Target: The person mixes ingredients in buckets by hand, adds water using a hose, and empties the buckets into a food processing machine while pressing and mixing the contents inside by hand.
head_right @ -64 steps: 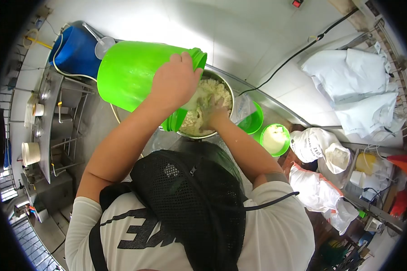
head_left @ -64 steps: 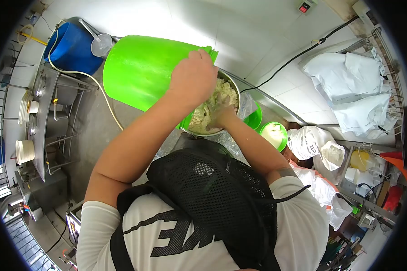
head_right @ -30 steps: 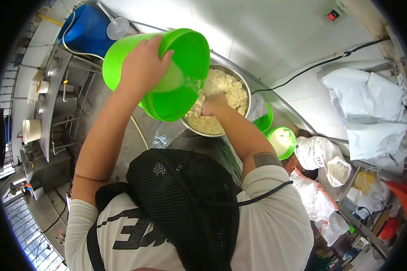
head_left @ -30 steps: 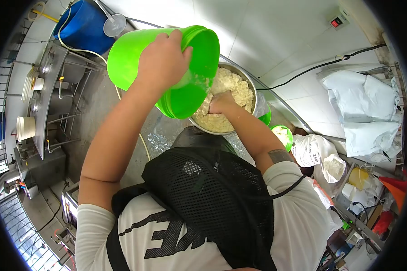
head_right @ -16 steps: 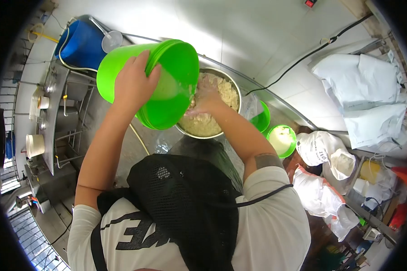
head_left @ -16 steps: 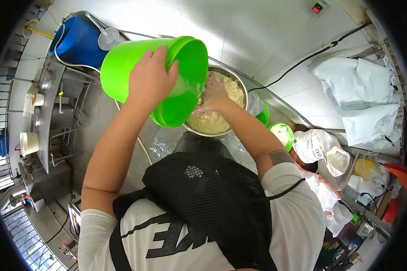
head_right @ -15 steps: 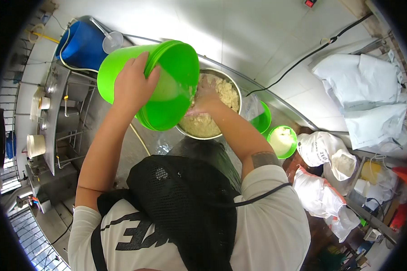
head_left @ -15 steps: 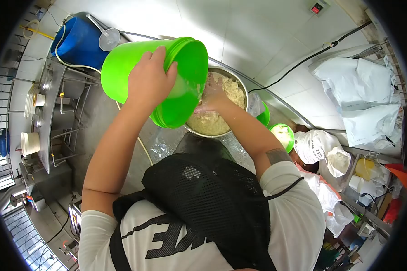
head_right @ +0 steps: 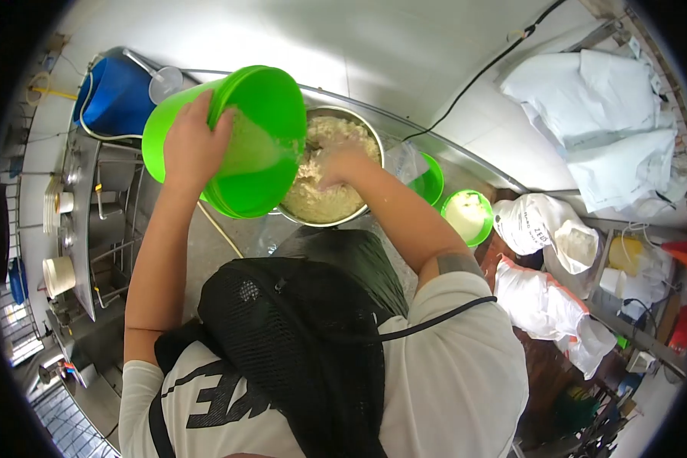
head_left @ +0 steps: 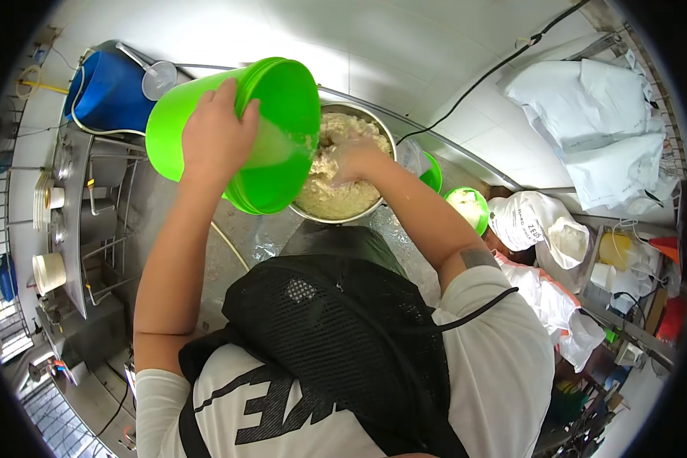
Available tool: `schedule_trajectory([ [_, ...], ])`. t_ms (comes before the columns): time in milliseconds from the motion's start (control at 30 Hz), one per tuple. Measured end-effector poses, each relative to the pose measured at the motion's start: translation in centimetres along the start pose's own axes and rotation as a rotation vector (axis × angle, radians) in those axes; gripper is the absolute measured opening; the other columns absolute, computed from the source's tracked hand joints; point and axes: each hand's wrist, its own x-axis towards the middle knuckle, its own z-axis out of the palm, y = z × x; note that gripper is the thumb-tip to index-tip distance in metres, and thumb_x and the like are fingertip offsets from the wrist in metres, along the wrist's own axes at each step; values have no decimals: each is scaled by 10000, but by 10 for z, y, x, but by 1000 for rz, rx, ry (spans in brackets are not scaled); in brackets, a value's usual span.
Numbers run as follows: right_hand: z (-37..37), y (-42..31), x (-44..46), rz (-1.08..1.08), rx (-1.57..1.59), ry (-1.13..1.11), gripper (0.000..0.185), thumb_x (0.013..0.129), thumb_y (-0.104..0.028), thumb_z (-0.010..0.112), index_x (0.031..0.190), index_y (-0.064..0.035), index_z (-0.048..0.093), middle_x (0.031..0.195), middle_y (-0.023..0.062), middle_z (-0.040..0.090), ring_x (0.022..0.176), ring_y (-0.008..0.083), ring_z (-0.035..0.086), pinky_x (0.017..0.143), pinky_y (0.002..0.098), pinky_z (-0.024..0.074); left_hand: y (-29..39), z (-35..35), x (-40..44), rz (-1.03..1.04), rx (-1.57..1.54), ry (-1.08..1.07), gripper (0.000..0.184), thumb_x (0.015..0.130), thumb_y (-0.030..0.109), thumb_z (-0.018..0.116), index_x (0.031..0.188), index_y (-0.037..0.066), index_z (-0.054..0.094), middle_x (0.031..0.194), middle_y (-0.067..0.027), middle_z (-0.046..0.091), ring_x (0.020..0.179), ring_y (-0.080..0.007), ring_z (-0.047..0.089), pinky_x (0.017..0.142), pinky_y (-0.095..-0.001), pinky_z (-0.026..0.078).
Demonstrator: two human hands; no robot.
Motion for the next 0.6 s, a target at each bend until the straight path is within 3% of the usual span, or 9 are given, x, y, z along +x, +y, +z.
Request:
schedule_trajectory([
  [33,3,2,1,110,-22,37,982,710,-641,798,1541,-206,509,1702,125,249,1532,495,229,1236,627,224,1,-1,0,-7,5,3,479,940,347,677,1297,32,623,1070,-221,677,951,-424,686,817,-518,562],
  [133,28,22,36,127,144,238,1093,696,-659,805,1601,-193,407,1710,139,217,1536,494,219,1237,626,221,12,-3,-3,-5,18,-15,497,945,356,674,1310,22,618,1078,-221,677,961,-420,686,823,-514,562],
  [167,40,21,54,163,57,325,972,686,-663,813,1481,-155,580,1635,171,379,1490,459,344,1195,572,330,17,-2,-3,-9,25,-29,505,947,359,673,1315,18,617,1080,-220,677,967,-420,685,827,-512,561],
  [200,36,20,65,174,65,324,972,686,-663,813,1481,-155,580,1635,171,379,1490,459,344,1195,572,330,21,-1,-3,3,23,-36,505,947,359,673,1315,18,617,1080,-220,677,967,-420,685,827,-512,561],
  [267,33,16,80,171,136,12,815,692,-667,805,1271,-98,735,1455,171,595,1350,362,551,1086,491,464,31,2,-4,18,38,-35,505,949,365,671,1307,12,624,1089,-224,678,971,-419,686,825,-510,562],
  [400,15,11,69,96,334,-310,812,699,-667,803,1308,-137,724,1256,157,719,1184,330,674,998,447,524,45,7,-2,84,37,-23,509,952,378,668,1303,11,628,1093,-236,677,957,-424,689,816,-511,564],
  [467,18,13,47,19,396,-277,688,733,-657,778,1160,-119,796,1232,134,730,1110,309,708,955,438,546,50,8,-3,105,85,-35,525,955,401,665,1301,8,629,1097,-244,675,933,-428,694,790,-513,569],
  [500,26,10,31,12,344,-74,678,770,-633,753,1217,-123,774,1326,138,691,1208,318,664,999,448,529,54,9,-3,129,68,-47,525,955,401,665,1301,8,629,1097,-244,675,933,-428,694,790,-513,569],
  [600,38,-13,-20,74,88,178,653,822,-606,707,1266,-129,749,1417,132,637,1295,333,607,1033,454,516,63,7,-5,114,74,-68,551,957,422,663,1308,0,619,1083,-245,672,909,-432,695,766,-508,574],
])
